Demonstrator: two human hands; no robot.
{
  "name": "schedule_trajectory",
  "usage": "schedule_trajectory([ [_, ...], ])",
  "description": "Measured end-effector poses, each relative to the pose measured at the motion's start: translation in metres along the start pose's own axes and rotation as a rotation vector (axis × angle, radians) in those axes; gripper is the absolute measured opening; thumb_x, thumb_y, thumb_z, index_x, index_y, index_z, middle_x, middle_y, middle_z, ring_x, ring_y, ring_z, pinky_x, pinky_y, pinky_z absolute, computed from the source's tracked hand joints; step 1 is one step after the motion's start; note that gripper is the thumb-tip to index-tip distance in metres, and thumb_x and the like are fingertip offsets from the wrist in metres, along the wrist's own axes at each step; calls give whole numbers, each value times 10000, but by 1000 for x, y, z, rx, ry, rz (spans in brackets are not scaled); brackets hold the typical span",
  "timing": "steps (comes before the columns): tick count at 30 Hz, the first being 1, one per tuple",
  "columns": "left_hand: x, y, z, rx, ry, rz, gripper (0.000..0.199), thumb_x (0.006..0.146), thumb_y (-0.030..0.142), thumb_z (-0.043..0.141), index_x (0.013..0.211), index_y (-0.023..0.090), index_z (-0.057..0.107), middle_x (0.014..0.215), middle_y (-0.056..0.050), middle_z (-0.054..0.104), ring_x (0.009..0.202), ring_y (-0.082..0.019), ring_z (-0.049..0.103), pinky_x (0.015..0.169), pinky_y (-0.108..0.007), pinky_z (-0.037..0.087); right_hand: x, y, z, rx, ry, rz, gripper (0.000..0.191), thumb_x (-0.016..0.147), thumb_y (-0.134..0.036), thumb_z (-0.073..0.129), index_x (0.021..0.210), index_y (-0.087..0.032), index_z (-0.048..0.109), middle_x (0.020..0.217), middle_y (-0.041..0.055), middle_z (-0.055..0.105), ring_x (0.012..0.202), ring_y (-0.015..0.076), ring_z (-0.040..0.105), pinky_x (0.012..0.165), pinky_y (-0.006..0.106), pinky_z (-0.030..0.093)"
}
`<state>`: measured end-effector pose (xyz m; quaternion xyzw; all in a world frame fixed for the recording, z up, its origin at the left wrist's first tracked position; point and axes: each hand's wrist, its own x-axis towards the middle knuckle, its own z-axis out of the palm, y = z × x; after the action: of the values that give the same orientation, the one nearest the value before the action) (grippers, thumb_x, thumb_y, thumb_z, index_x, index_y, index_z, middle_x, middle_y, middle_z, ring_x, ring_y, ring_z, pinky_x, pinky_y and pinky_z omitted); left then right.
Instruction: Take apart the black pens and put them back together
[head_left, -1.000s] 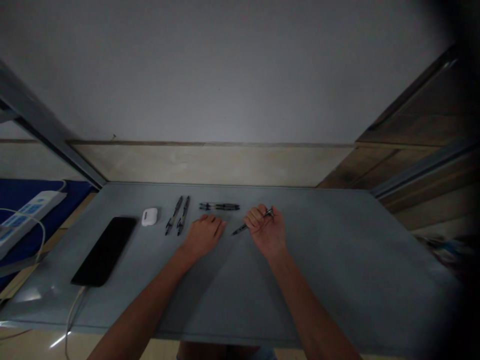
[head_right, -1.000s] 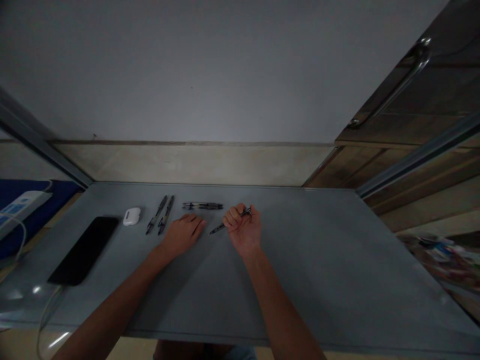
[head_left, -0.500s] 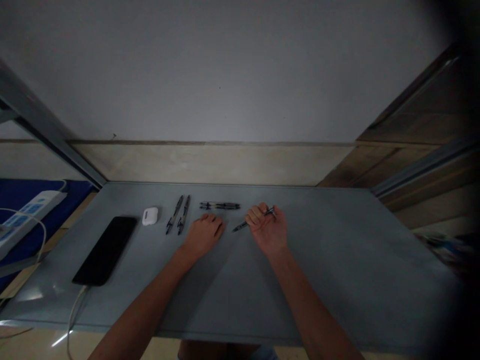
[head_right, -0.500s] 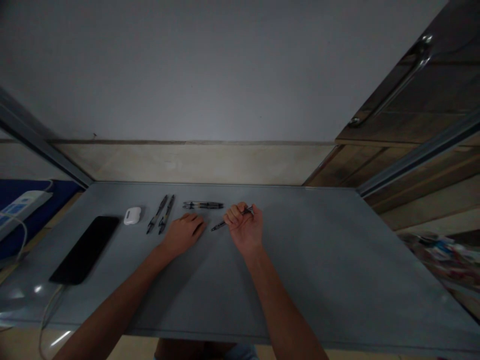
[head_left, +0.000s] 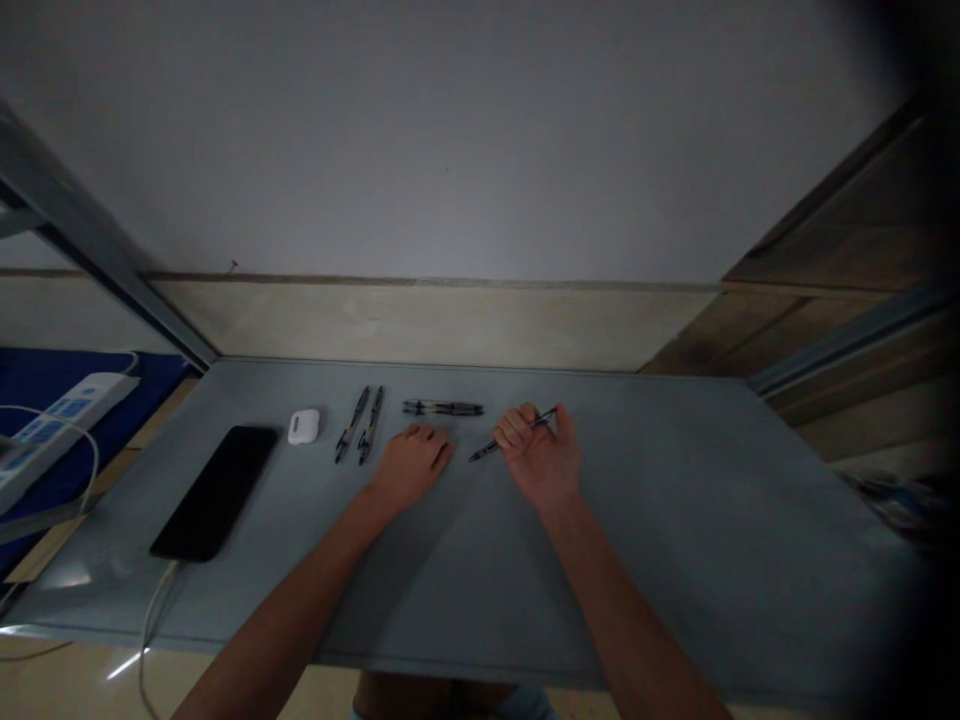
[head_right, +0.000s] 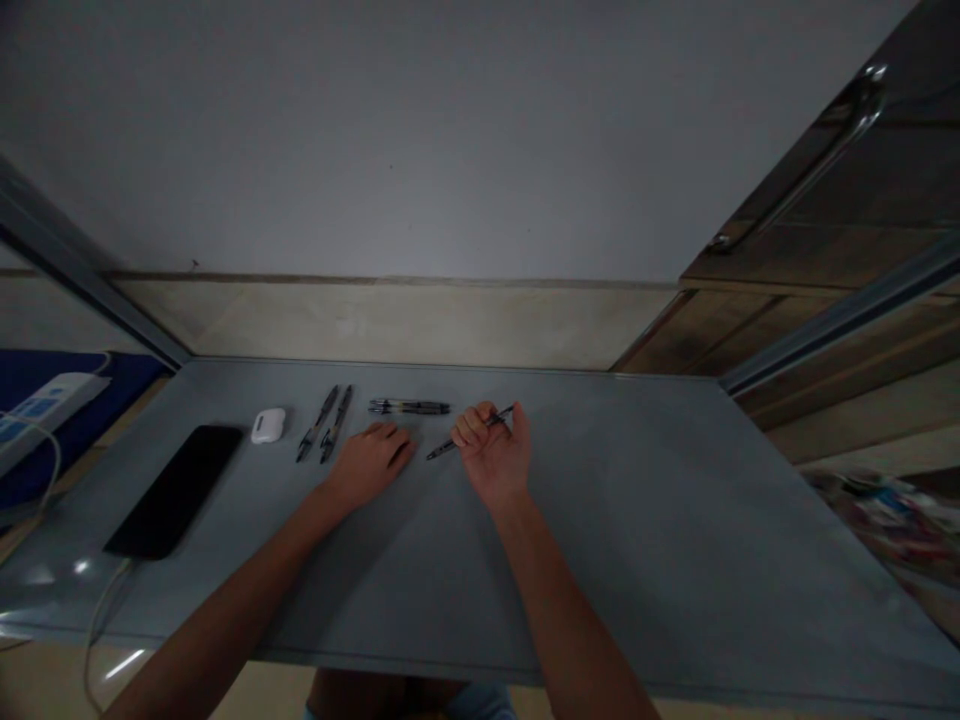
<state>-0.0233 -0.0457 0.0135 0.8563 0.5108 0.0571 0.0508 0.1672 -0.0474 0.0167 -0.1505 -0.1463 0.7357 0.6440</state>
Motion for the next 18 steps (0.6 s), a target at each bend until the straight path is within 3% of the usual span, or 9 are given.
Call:
schedule_trajectory([
  [6, -2, 2, -4, -72, 7, 9, 444, 980, 388, 226, 945, 172, 612, 903, -87, 652, 908, -211, 607, 761, -312, 469, 0, 1, 1, -5, -11, -3, 423, 922, -541, 339, 700, -213, 485, 570, -28, 329, 507, 129, 351, 509, 275, 384],
  [12, -5, 17, -2, -449, 8, 99, 390, 950, 470, 330, 916, 185, 594, 807, -20, 649, 712, -136, 594, 668, -239, 434, 4, 9, 3, -83, -22, -15, 335, 935, -454, 427, 726, -210, 524, 559, -44, 333, 469, 109, 350, 485, 251, 377],
  [15, -3, 20, 6, -615, 24, 76, 400, 952, 441, 339, 812, 175, 603, 675, 3, 602, 601, -114, 533, 580, -222, 394, 7, 15, 0, -174, -9, -47, 316, 897, -485, 491, 763, -210, 570, 618, -24, 444, 565, 119, 469, 595, 273, 447],
  [18, 2, 14, 10, -837, 32, -14, 394, 922, 460, 391, 789, 172, 624, 628, 8, 578, 550, -108, 502, 527, -215, 367, 8, 18, -4, -402, 92, -224, 306, 864, -495, 529, 801, -210, 620, 770, 17, 581, 754, 155, 577, 764, 318, 468],
])
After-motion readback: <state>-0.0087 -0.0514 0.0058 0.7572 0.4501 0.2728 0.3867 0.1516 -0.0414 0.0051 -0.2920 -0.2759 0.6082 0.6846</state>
